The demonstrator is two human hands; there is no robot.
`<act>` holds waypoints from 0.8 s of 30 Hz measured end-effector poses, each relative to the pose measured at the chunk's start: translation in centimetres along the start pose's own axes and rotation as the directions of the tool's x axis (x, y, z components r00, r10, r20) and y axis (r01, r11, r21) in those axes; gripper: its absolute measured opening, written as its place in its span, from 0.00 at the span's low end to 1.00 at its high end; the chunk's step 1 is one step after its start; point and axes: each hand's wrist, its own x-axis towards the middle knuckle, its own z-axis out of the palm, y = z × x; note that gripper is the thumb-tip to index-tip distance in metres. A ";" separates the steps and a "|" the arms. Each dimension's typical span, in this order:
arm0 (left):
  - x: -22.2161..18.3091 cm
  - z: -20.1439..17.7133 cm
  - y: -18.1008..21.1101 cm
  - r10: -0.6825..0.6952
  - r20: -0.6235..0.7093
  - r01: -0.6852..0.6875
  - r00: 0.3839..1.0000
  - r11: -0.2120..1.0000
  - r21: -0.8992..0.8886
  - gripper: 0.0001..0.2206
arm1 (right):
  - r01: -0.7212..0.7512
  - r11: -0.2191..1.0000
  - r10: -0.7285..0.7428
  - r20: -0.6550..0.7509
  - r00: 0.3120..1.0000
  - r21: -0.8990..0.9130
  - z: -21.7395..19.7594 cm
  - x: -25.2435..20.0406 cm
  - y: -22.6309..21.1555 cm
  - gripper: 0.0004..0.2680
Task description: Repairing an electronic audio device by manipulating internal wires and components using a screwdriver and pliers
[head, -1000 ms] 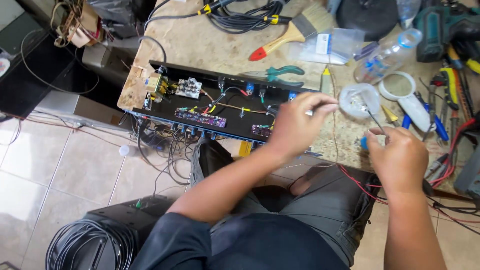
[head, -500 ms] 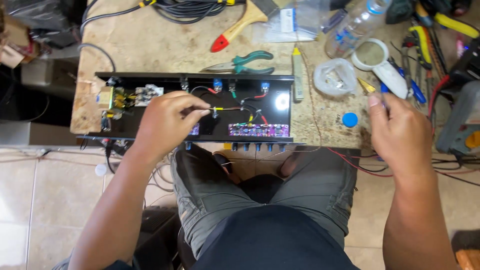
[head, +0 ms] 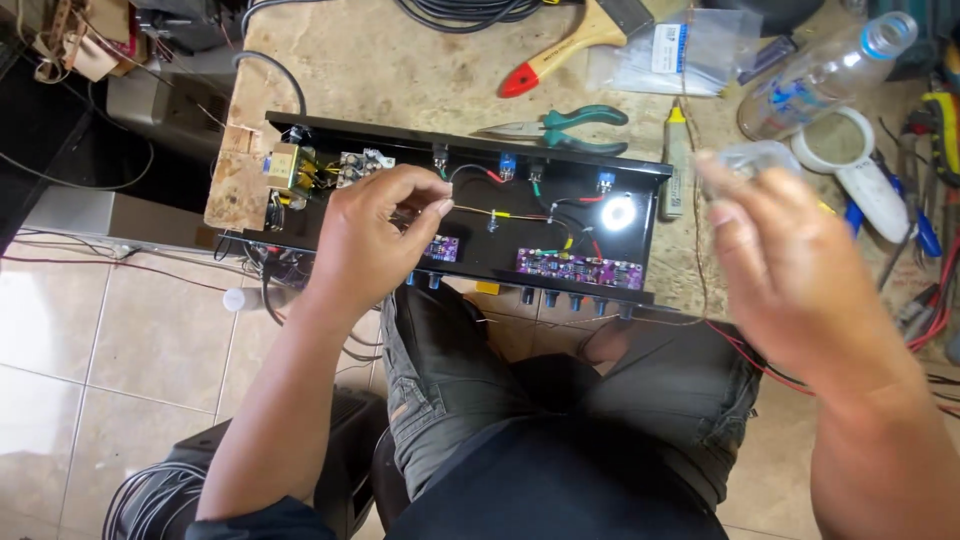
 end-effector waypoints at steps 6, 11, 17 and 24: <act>-0.9 -0.6 0.2 -0.028 -0.050 0.031 0.998 0.997 0.072 0.05 | -0.274 0.955 0.296 -0.305 0.905 0.114 -1.3 -1.8 10.3 0.13; -0.8 1.0 0.9 -0.261 -0.064 0.240 0.963 0.941 -0.237 0.07 | -0.420 0.901 0.427 -0.368 0.826 0.104 1.5 -2.0 19.7 0.05; -0.5 1.7 2.0 -0.269 -0.076 0.249 0.960 0.947 -0.204 0.06 | -0.390 0.861 0.233 -0.428 0.873 -0.327 2.8 -0.3 25.0 0.10; -0.6 1.8 2.2 -0.294 -0.061 0.274 0.954 0.936 -0.220 0.05 | -0.407 0.720 0.150 -0.448 0.882 -0.561 3.1 0.2 24.5 0.24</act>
